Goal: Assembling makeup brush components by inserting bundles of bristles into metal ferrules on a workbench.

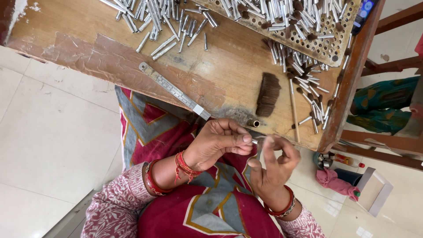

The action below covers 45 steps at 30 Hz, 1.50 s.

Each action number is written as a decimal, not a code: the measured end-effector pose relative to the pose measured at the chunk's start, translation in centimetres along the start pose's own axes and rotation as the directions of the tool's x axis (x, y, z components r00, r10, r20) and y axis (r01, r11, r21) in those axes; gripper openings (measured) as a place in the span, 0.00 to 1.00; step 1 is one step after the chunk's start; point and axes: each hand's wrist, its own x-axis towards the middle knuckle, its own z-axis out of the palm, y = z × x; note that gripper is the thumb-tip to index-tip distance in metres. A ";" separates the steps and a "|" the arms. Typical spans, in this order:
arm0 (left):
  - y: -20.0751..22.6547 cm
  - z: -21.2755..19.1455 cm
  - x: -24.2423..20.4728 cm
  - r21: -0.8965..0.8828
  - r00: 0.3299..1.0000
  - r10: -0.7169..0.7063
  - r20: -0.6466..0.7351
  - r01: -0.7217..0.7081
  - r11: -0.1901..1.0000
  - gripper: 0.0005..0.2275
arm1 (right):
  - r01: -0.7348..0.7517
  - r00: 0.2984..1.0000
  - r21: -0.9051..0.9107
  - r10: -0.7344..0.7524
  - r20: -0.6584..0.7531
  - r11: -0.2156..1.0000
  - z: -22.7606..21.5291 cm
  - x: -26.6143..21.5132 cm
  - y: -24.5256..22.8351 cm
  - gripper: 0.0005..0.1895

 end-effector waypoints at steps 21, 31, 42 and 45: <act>2.8 1.6 1.0 0.169 0.964 0.260 -0.046 -0.249 0.954 0.06 | -0.153 0.986 -0.383 0.166 0.003 0.911 -1.6 9.1 4.7 0.17; 3.9 0.6 1.8 0.106 0.928 0.349 -0.128 -0.337 0.936 0.06 | -0.179 0.984 -0.029 0.179 0.006 0.983 -2.2 6.4 0.6 0.16; 2.3 0.2 2.2 0.161 0.937 0.341 -0.069 -0.327 0.931 0.06 | -0.284 0.952 0.237 0.244 0.184 0.929 -1.6 4.3 -0.6 0.20; 1.9 0.0 2.3 0.178 0.935 0.350 -0.056 -0.336 0.925 0.06 | -0.283 0.953 0.268 0.239 0.184 0.921 -1.5 4.2 -0.6 0.19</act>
